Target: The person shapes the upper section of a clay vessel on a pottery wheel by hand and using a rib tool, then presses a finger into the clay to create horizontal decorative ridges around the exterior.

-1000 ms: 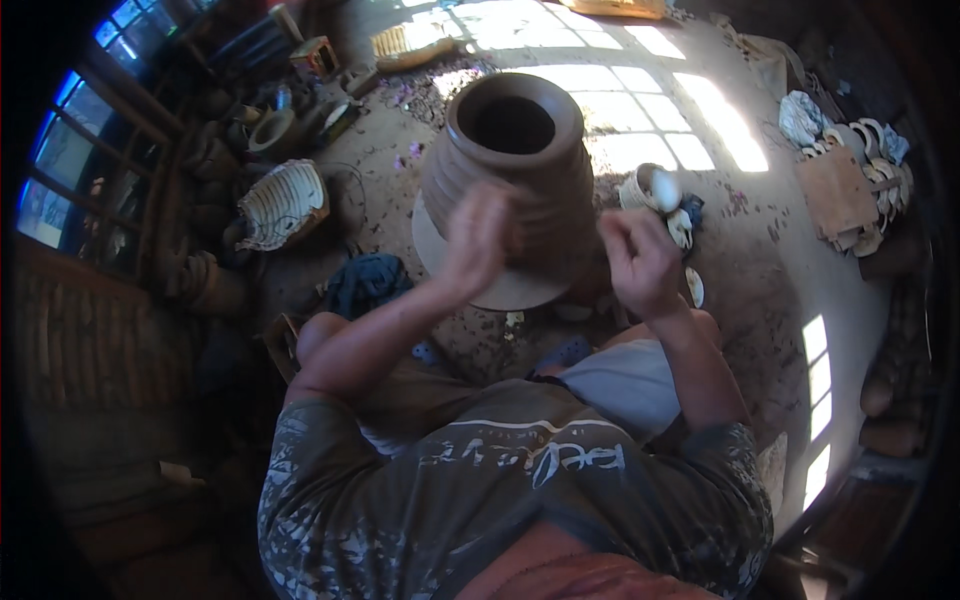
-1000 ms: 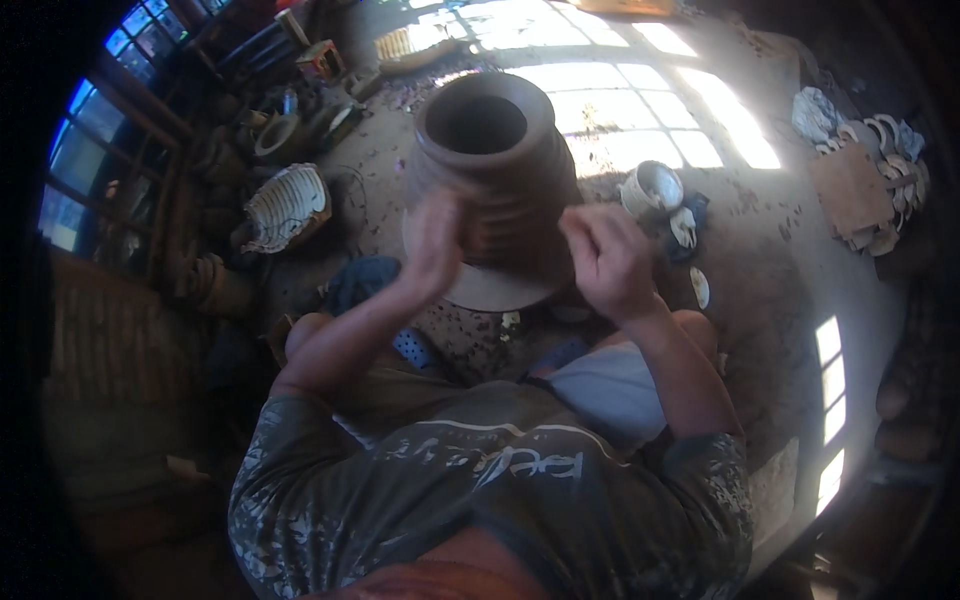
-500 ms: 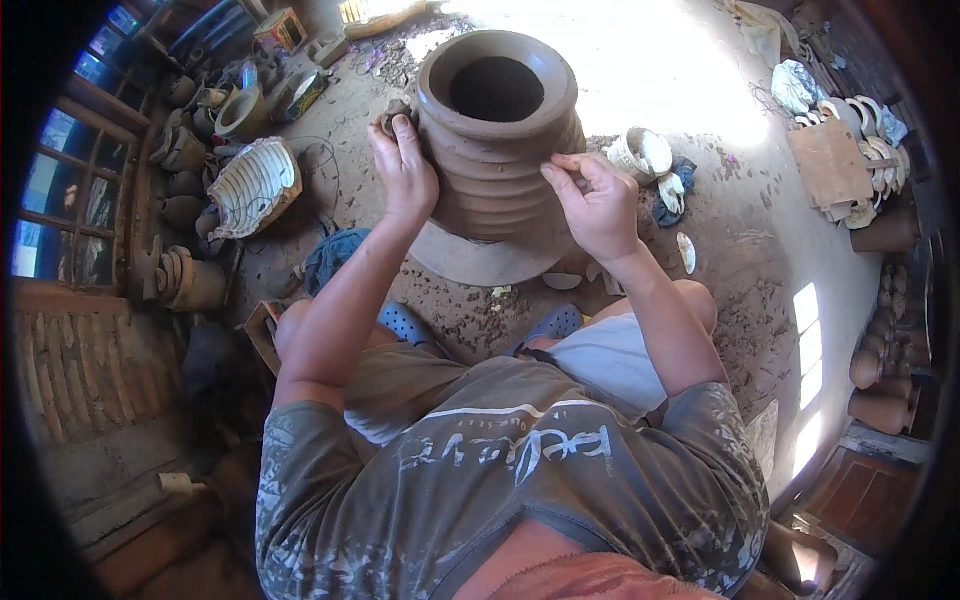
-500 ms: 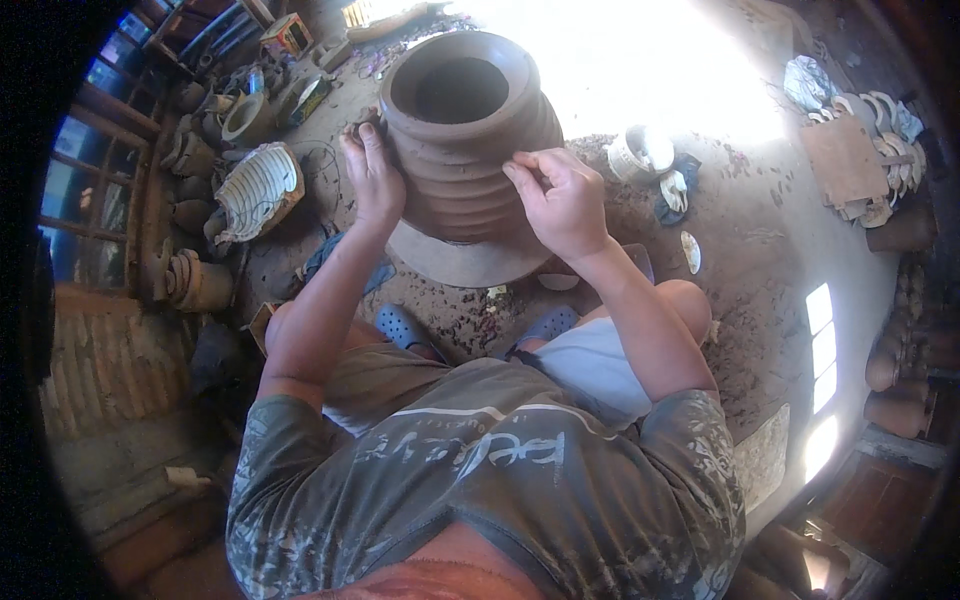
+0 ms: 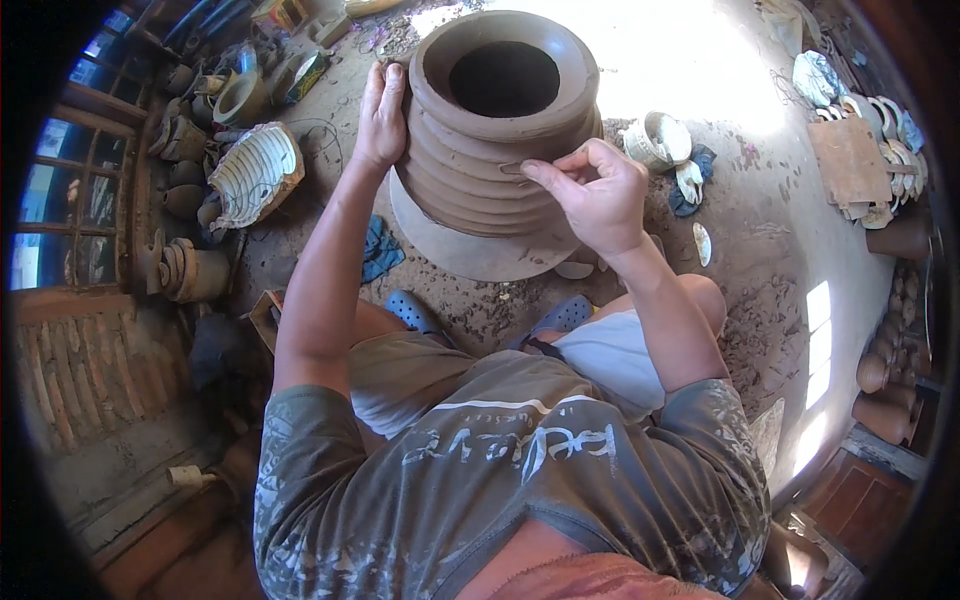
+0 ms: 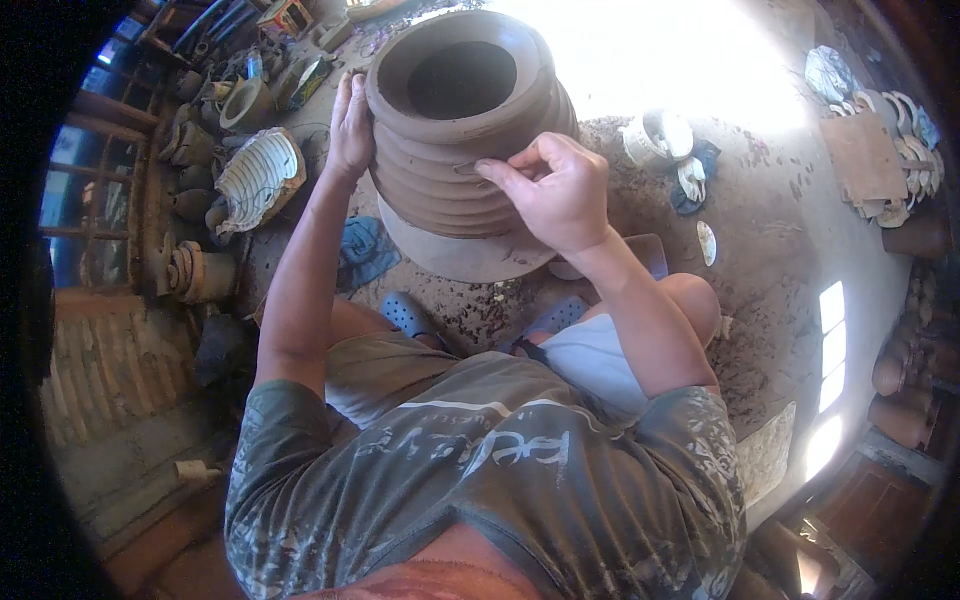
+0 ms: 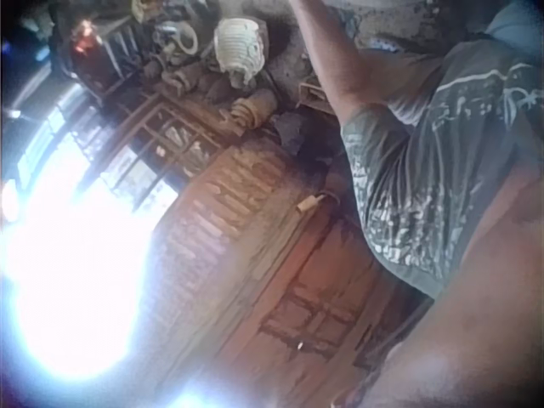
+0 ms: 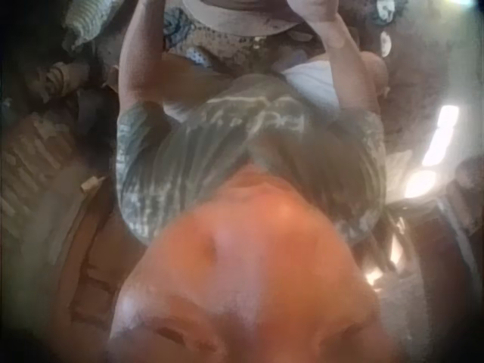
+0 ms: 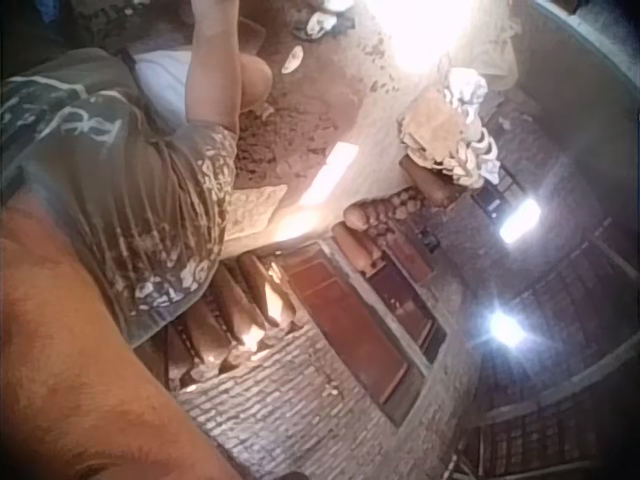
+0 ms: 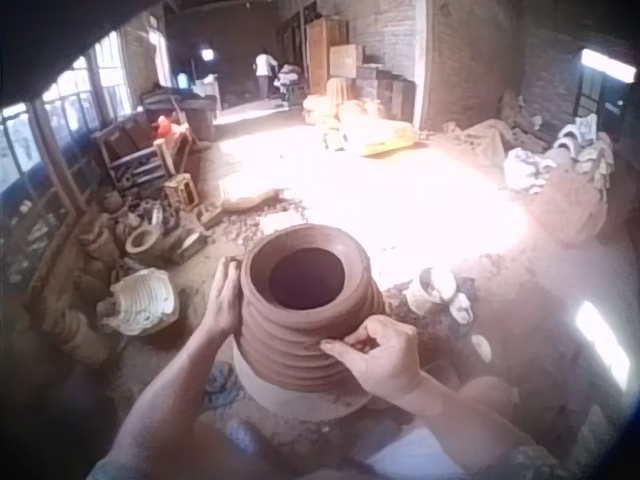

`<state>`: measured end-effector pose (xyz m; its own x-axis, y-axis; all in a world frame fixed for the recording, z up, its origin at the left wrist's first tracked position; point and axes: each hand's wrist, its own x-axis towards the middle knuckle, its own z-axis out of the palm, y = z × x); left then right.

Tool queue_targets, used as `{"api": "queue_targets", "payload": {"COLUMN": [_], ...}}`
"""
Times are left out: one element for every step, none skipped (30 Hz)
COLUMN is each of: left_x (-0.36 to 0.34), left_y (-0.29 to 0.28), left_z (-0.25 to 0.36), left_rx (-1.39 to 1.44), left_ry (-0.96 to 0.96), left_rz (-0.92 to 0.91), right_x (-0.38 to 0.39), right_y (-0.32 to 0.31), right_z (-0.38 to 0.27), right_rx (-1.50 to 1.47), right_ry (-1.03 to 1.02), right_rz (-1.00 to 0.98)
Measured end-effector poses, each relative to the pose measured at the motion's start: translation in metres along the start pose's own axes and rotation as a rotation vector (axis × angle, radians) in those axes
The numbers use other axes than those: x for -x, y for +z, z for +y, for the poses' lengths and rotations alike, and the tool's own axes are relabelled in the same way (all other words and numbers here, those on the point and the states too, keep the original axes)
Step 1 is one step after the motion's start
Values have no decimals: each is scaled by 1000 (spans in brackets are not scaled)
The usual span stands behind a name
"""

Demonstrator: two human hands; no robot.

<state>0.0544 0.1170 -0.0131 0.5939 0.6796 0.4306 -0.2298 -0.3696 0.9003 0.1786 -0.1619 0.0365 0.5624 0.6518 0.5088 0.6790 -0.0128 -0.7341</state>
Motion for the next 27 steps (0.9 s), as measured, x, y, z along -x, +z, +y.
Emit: {"api": "queue_targets", "payload": {"left_x": [-2, -5, -7, -8, -8, -8, -8, -7, -6, -6, -5, -4, -3, -2, 0, 2, 4, 6, 10, 14, 18, 24, 29, 35, 40, 46, 51], "left_y": [-3, -6, -9, -7, -6, -6, -4, -2, -2, -1, 0, 1, 0, -1, -3, -3, -3, -2, 2, 4, 7, 13, 20, 23, 24, 26, 30], "left_z": [-3, -5, -11, -9, -7, -3, -1, 1, 2, 4, 5, 5, 4, 2, 0, -1, -1, -1, -1, 1, 3, 9, 14, 22, 31, 35, 38], "left_rx": [38, 77, 53, 57, 60, 59, 44, 29, 13, -25, -62, -101, -67, -33, 1, -40, -81, -115, -83, -137, -187, -236, -195, -213, -231, -248, -238], "left_ry": [-14, -28, -26, -33, -40, -42, -33, -23, -14, 1, 17, 31, -6, -43, -83, -88, -93, -99, -64, -52, -41, -33, -59, -93, -125, -156, -150], "left_rz": [-20, -39, -56, -52, -48, -41, -34, -28, -17, -15, -13, -9, 5, 19, 38, 52, 67, 78, 134, 164, 189, 214, 282, 270, 261, 251, 273], "right_x": [-2, -6, -10, -15, -19, -24, -29, -32, -35, -39, -40, -37, -32, -26, -23, -19, -16, -11, -6, 2, 12, 21, 26, 32, 37, 41, 44], "right_y": [-4, -8, -13, -18, -25, -29, -33, -37, -43, -50, -54, -52, -48, -44, -43, -41, -39, -39, -37, -31, -24, -17, -11, -6, 1, 5, 7], "right_z": [5, 10, 15, 21, 27, 40, 56, 68, 77, 84, 89, 87, 84, 79, 58, 49, 42, 34, 26, 21, 19, 18, 15, 12, 8, 4, 0], "right_rx": [16, 7, 0, -6, -14, -68, -115, -163, -223, -282, -341, -329, -317, -304, -323, -318, -314, -304, -264, -256, -244, -230, -240, -233, -227, -221, -196], "right_ry": [18, 40, 65, 89, 161, 205, 252, 299, 327, 353, 378, 352, 325, 299, 348, 363, 378, 397, 401, 370, 342, 317, 301, 295, 286, 277, 255], "right_rz": [-19, -43, -65, -84, -125, -115, -104, -92, -38, 19, 76, 62, 48, 35, -52, -113, -174, -232, -266, -236, -202, -170, -166, -150, -137, -122, -136]}}
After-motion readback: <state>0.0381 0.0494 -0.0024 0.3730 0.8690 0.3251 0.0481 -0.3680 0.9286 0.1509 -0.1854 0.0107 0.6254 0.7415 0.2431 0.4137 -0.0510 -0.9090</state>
